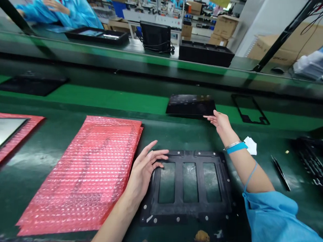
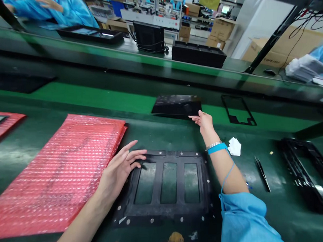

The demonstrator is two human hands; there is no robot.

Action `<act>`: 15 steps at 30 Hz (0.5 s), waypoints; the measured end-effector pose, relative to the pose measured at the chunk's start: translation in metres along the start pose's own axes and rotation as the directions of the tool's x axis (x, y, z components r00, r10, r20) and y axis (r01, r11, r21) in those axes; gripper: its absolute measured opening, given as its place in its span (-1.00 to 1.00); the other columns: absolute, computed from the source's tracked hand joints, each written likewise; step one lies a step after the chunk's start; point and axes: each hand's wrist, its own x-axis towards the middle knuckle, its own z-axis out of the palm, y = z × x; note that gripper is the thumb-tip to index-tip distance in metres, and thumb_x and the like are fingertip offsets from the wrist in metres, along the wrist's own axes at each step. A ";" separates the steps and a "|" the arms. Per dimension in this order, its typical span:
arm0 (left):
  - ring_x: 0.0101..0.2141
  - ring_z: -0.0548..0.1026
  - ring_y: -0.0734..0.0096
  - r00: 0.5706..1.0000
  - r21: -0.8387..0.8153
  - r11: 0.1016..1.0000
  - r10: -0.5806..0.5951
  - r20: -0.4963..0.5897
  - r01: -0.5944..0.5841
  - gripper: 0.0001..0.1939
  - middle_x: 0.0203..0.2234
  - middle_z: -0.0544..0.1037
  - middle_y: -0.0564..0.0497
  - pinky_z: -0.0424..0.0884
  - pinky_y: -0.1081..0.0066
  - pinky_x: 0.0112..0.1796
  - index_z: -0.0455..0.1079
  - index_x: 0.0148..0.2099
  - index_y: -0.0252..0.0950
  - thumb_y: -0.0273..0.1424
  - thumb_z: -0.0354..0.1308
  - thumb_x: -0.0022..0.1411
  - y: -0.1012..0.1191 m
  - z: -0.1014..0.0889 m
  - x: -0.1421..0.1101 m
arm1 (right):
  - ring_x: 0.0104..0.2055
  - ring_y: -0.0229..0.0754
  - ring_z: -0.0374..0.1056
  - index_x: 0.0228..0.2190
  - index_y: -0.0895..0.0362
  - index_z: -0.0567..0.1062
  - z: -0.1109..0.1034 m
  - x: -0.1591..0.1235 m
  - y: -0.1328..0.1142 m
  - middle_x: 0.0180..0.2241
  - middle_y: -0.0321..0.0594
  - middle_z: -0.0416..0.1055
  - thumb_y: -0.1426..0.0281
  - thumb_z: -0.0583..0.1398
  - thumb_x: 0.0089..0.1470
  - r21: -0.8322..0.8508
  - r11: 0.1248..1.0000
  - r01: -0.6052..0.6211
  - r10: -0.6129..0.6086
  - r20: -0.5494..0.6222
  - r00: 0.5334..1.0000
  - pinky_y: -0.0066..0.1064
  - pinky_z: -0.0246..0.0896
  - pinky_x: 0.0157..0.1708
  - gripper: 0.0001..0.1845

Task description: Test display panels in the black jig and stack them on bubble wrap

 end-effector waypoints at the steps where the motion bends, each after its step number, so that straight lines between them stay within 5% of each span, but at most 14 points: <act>1: -0.24 0.57 0.17 1.000 0.005 1.000 -0.012 -0.002 0.012 -0.28 -0.20 0.62 -0.27 0.42 0.37 -0.34 0.29 0.19 -0.38 -0.21 0.38 0.04 0.000 0.000 0.000 | -0.49 -0.29 0.39 -0.41 0.12 0.30 -0.003 0.008 0.001 -0.50 -0.23 0.50 0.17 0.12 0.30 -0.052 0.999 -0.009 0.007 -0.036 0.999 -0.46 0.32 -0.44 -0.68; 4: -0.26 0.56 0.17 0.999 0.015 0.999 -0.049 0.015 0.048 -0.30 -0.23 0.62 -0.25 0.41 0.36 -0.34 0.31 0.16 -0.38 -0.19 0.39 0.04 0.000 0.001 0.001 | -0.39 -0.24 0.44 -0.22 0.20 0.42 -0.024 0.024 0.004 -0.43 -0.22 0.50 0.21 0.10 0.30 -0.260 0.964 -0.048 0.002 -0.171 0.985 -0.36 0.36 -0.31 -0.71; 8: -0.30 0.54 0.19 0.997 0.007 0.997 -0.072 0.012 0.072 -0.29 -0.26 0.62 -0.24 0.41 0.37 -0.36 0.32 0.15 -0.38 -0.15 0.41 0.02 0.002 0.001 0.002 | 0.03 0.05 0.39 0.08 0.22 0.38 -0.061 0.037 0.006 -0.17 0.07 0.54 0.35 0.13 0.22 -0.552 0.828 -0.101 -0.131 -0.365 0.922 -0.08 0.22 0.03 -0.59; 12: -0.30 0.53 0.21 0.997 0.007 0.997 -0.075 -0.006 0.075 -0.32 -0.26 0.61 -0.22 0.42 0.37 -0.35 0.34 0.14 -0.37 -0.16 0.40 0.05 0.004 0.001 0.002 | 0.29 0.29 0.12 0.21 0.33 0.26 -0.083 0.045 0.012 0.13 0.36 0.34 0.44 0.13 0.16 -0.731 0.660 -0.170 -0.214 -0.400 0.891 0.12 -0.02 0.17 -0.41; 15: -0.29 0.53 0.23 0.997 0.018 0.997 -0.077 0.006 0.076 -0.36 -0.24 0.61 -0.22 0.43 0.37 -0.33 0.34 0.15 -0.36 -0.18 0.38 0.10 0.005 0.001 0.003 | 0.31 0.34 0.06 0.18 0.41 0.28 -0.088 0.052 0.017 0.15 0.46 0.30 0.47 0.11 0.15 -0.799 0.571 -0.190 -0.213 -0.368 0.905 0.16 -0.08 0.17 -0.42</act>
